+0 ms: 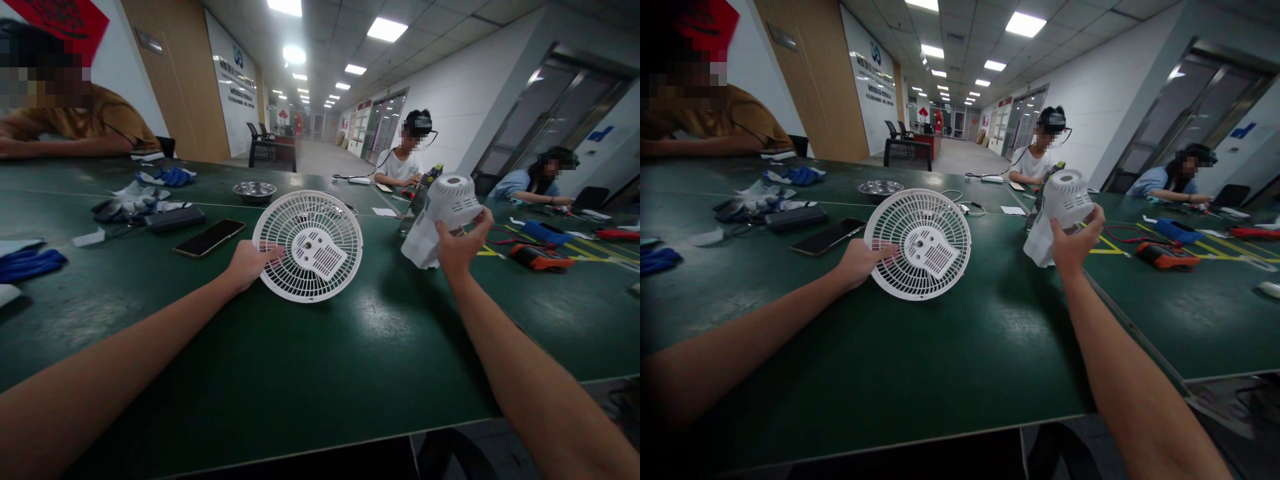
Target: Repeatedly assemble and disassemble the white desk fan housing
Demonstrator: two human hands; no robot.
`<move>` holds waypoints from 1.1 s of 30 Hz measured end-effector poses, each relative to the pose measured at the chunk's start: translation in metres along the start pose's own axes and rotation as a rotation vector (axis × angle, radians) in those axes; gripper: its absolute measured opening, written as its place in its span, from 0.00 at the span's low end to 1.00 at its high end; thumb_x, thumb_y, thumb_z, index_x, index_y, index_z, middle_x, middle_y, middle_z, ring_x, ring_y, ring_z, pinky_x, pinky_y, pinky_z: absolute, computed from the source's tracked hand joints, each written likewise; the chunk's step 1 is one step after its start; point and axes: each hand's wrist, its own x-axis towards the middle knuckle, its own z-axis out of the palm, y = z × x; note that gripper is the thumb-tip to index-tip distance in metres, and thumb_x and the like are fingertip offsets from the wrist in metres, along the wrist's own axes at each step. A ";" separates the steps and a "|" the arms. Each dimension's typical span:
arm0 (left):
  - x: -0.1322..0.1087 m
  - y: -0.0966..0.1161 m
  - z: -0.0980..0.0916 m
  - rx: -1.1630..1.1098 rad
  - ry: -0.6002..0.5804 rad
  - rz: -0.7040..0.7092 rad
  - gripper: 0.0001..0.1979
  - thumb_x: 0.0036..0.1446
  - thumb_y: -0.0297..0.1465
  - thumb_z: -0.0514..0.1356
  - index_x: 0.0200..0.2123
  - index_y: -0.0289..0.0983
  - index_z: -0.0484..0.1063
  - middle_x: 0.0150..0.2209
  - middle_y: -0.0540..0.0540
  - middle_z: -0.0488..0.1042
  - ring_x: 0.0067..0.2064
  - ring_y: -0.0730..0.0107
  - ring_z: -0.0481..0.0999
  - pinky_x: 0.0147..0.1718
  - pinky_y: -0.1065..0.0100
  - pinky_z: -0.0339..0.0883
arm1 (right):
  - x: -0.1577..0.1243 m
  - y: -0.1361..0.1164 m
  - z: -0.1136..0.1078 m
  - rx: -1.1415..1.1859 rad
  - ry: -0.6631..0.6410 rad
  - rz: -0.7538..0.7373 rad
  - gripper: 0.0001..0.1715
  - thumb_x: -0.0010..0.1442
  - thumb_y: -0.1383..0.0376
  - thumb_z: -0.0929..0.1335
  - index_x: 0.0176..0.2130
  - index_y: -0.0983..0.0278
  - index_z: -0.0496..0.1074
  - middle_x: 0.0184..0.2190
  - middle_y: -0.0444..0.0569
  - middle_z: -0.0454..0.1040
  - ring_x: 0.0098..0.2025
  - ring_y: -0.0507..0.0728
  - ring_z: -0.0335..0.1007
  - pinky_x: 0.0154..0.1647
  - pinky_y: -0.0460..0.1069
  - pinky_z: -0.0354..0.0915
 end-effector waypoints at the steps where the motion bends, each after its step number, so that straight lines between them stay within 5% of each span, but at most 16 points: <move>1: 0.000 0.001 0.000 0.007 0.002 0.003 0.09 0.52 0.29 0.71 0.37 0.33 0.80 0.34 0.42 0.83 0.35 0.60 0.84 0.39 0.56 0.79 | -0.002 -0.007 -0.001 -0.015 0.022 -0.045 0.49 0.49 0.57 0.73 0.64 0.64 0.52 0.62 0.62 0.61 0.64 0.67 0.60 0.64 0.64 0.58; 4: -0.001 0.002 0.001 0.034 0.010 0.019 0.09 0.51 0.29 0.71 0.36 0.33 0.80 0.33 0.42 0.83 0.34 0.59 0.83 0.38 0.57 0.79 | -0.012 -0.028 0.003 0.016 -0.006 -0.127 0.48 0.48 0.56 0.73 0.62 0.64 0.54 0.59 0.61 0.64 0.59 0.67 0.65 0.58 0.62 0.64; 10: 0.000 0.001 0.000 0.039 0.007 0.024 0.07 0.52 0.29 0.71 0.35 0.34 0.80 0.34 0.41 0.83 0.34 0.59 0.83 0.38 0.57 0.79 | -0.061 -0.053 0.034 0.096 -0.448 -0.016 0.42 0.44 0.50 0.76 0.52 0.64 0.64 0.45 0.55 0.75 0.44 0.64 0.72 0.48 0.58 0.69; 18: 0.000 0.000 0.001 0.034 0.013 0.041 0.09 0.50 0.29 0.72 0.36 0.34 0.80 0.33 0.42 0.83 0.34 0.58 0.84 0.38 0.56 0.80 | -0.092 -0.050 0.057 -0.089 -0.831 0.065 0.44 0.48 0.45 0.76 0.55 0.65 0.64 0.44 0.57 0.77 0.43 0.65 0.75 0.47 0.59 0.69; 22: -0.005 0.005 0.004 0.049 0.038 0.065 0.08 0.51 0.29 0.71 0.34 0.33 0.80 0.31 0.42 0.82 0.33 0.59 0.83 0.36 0.57 0.80 | -0.089 -0.053 0.055 -0.184 -0.849 -0.051 0.42 0.50 0.47 0.75 0.57 0.66 0.68 0.49 0.62 0.75 0.52 0.70 0.71 0.54 0.65 0.65; 26: -0.009 0.010 0.006 0.089 0.063 0.099 0.06 0.52 0.29 0.70 0.34 0.33 0.80 0.31 0.42 0.83 0.33 0.58 0.83 0.35 0.58 0.79 | -0.087 -0.074 0.042 0.077 -0.682 -0.141 0.31 0.57 0.49 0.71 0.54 0.63 0.73 0.53 0.60 0.74 0.57 0.69 0.67 0.61 0.65 0.61; 29: -0.011 0.012 0.005 0.145 0.078 0.196 0.08 0.52 0.31 0.70 0.34 0.33 0.80 0.31 0.43 0.83 0.34 0.57 0.83 0.36 0.58 0.79 | -0.095 -0.098 0.032 0.479 -0.804 0.096 0.24 0.62 0.46 0.67 0.44 0.61 0.78 0.41 0.53 0.79 0.45 0.64 0.74 0.53 0.62 0.68; 33: -0.017 0.015 0.003 0.283 0.117 0.351 0.09 0.54 0.36 0.69 0.34 0.35 0.81 0.31 0.43 0.83 0.35 0.57 0.83 0.37 0.58 0.78 | -0.120 -0.131 0.025 0.925 -1.328 0.585 0.25 0.62 0.42 0.65 0.42 0.57 0.78 0.34 0.48 0.80 0.39 0.62 0.77 0.42 0.60 0.73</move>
